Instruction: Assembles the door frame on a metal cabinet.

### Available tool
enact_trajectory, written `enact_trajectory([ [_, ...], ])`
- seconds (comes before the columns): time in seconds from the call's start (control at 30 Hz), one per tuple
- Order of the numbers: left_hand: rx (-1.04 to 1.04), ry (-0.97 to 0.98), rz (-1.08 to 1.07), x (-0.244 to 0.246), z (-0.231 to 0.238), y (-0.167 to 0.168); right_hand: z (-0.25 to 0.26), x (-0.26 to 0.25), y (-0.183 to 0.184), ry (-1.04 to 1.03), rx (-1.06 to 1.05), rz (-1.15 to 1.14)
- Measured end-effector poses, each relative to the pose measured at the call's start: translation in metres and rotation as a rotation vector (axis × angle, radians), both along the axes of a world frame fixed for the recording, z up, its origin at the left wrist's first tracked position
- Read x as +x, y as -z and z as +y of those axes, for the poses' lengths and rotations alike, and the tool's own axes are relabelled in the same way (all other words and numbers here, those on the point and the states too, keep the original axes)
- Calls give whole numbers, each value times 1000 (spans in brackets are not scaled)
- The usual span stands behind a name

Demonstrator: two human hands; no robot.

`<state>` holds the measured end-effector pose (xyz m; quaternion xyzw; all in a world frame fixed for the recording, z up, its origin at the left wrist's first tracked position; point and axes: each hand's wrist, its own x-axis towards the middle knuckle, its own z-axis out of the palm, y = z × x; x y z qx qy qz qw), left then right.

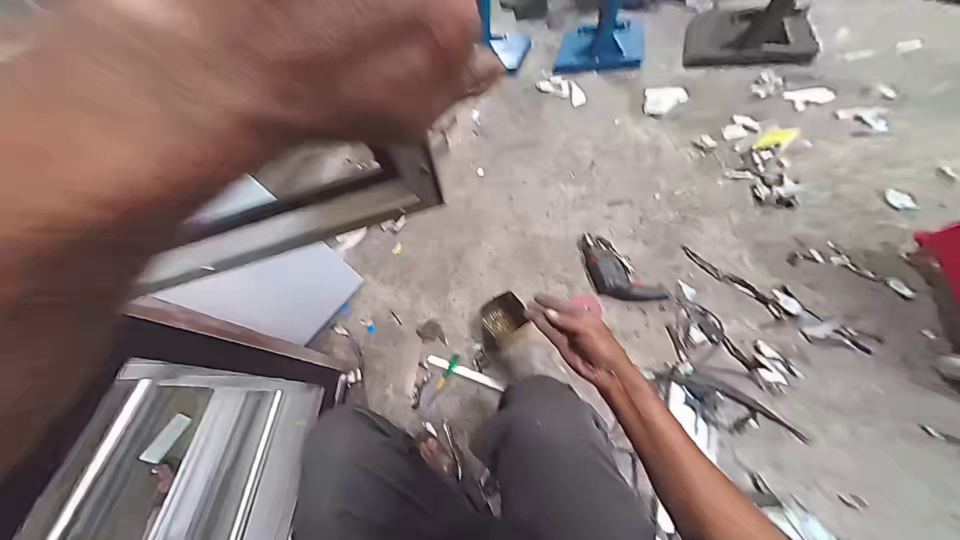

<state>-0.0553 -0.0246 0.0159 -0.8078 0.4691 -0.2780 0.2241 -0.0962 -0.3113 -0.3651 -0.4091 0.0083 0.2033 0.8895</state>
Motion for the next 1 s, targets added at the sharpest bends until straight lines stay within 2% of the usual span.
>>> enact_trajectory([
  [0.03, 91, -220, -52, -28, -18, -10, 0, -2, -2, 15, -51, -7],
  [0.07, 122, -266, -116, -36, -24, -11, -4, -5, 3, 29, -91, 9],
  [0.13, 119, -185, -235, -34, -24, -10, -8, 0, 24, 68, -162, 49],
  [0.2, 138, -136, -284, -32, -23, -12, 0, 18, 59, 62, -357, 13],
  [0.27, 153, -136, -288, -31, -23, -11, 13, 45, 95, -89, -822, -203],
  [0.33, 140, -123, -293, -30, -23, -11, 35, 75, 114, -382, -1378, -456],
  [0.43, 148, -109, -299, -30, -23, -10, 76, 97, 137, -767, -1815, -578],
  [0.5, 153, -106, -306, -31, -22, -11, 92, 112, 162, -939, -1887, -648],
  [0.57, 151, -104, -304, -30, -22, -11, 98, 122, 183, -1027, -1878, -670],
  [0.63, 155, -120, -299, -29, -22, -11, 104, 117, 189, -1056, -1876, -595],
  [0.77, 154, -133, -313, -30, -21, -12, 124, 114, 234, -1062, -2025, -464],
  [1.0, 152, -110, -328, -29, -20, -11, 120, 119, 214, -1110, -2020, -539],
])
